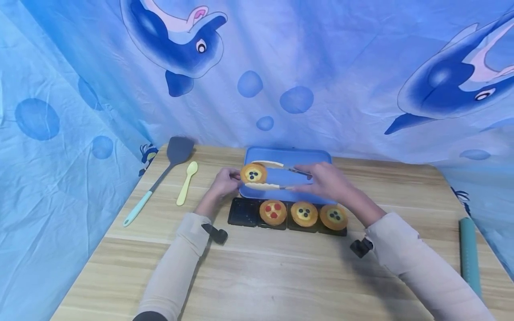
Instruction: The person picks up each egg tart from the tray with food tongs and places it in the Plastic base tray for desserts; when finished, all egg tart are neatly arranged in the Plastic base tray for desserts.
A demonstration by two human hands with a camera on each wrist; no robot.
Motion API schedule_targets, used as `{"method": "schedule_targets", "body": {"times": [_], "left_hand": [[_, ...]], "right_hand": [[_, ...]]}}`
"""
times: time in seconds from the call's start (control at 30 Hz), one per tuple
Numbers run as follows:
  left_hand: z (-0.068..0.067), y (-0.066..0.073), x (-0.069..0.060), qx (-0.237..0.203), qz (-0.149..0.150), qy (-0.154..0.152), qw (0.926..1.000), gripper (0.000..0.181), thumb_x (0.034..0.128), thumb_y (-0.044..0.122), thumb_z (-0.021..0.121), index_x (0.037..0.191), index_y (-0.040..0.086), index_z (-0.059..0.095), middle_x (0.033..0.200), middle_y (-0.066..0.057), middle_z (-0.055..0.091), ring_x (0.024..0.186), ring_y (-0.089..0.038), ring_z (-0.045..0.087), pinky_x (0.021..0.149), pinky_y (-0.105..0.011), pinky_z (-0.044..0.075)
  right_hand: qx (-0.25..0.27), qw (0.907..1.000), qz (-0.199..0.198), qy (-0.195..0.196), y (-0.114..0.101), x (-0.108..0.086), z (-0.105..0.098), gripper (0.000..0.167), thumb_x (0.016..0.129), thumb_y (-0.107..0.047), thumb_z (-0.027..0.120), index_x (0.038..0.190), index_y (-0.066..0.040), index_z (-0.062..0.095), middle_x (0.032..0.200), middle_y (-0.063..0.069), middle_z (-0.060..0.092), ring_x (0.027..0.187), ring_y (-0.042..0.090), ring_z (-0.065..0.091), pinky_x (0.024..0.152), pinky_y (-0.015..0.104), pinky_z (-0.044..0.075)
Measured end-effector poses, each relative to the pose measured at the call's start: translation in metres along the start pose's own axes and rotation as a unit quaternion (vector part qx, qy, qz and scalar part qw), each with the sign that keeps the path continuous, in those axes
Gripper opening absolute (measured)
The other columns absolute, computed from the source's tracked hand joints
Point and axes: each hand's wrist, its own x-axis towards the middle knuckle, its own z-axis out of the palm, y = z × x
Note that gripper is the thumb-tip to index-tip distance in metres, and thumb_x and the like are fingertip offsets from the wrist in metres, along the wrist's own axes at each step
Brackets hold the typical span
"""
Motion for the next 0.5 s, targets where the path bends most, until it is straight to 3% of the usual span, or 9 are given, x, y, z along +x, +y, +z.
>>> {"method": "schedule_targets", "body": {"times": [0.07, 0.3, 0.5], "left_hand": [[0.000, -0.001, 0.001, -0.006, 0.000, 0.000, 1.0000, 0.053, 0.0755, -0.020, 0.057, 0.128, -0.011, 0.056, 0.106, -0.021, 0.059, 0.089, -0.028, 0.059, 0.065, -0.028, 0.058], [-0.002, -0.002, 0.001, 0.011, 0.020, 0.005, 0.9997, 0.048, 0.0783, -0.009, 0.067, 0.125, -0.011, 0.059, 0.106, -0.021, 0.062, 0.094, -0.030, 0.060, 0.077, -0.032, 0.057], [-0.002, -0.004, 0.002, 0.003, 0.027, 0.000, 0.9996, 0.048, 0.0765, -0.010, 0.068, 0.123, -0.013, 0.058, 0.105, -0.022, 0.062, 0.094, -0.030, 0.060, 0.083, -0.035, 0.055]], "right_hand": [[0.000, 0.9999, -0.011, 0.000, -0.004, -0.004, 0.002, 0.067, 0.085, -0.044, 0.077, 0.134, -0.002, 0.061, 0.126, 0.014, 0.066, 0.090, 0.021, 0.067, 0.066, 0.032, 0.053], [0.001, 0.9990, -0.044, -0.010, -0.013, -0.014, 0.009, 0.064, 0.086, -0.039, 0.077, 0.134, -0.002, 0.060, 0.128, 0.012, 0.065, 0.093, 0.022, 0.067, 0.073, 0.035, 0.057], [0.005, 0.9979, -0.061, -0.023, -0.020, -0.019, 0.014, 0.063, 0.086, -0.038, 0.077, 0.134, -0.001, 0.060, 0.128, 0.013, 0.065, 0.093, 0.021, 0.068, 0.077, 0.037, 0.058]]}}
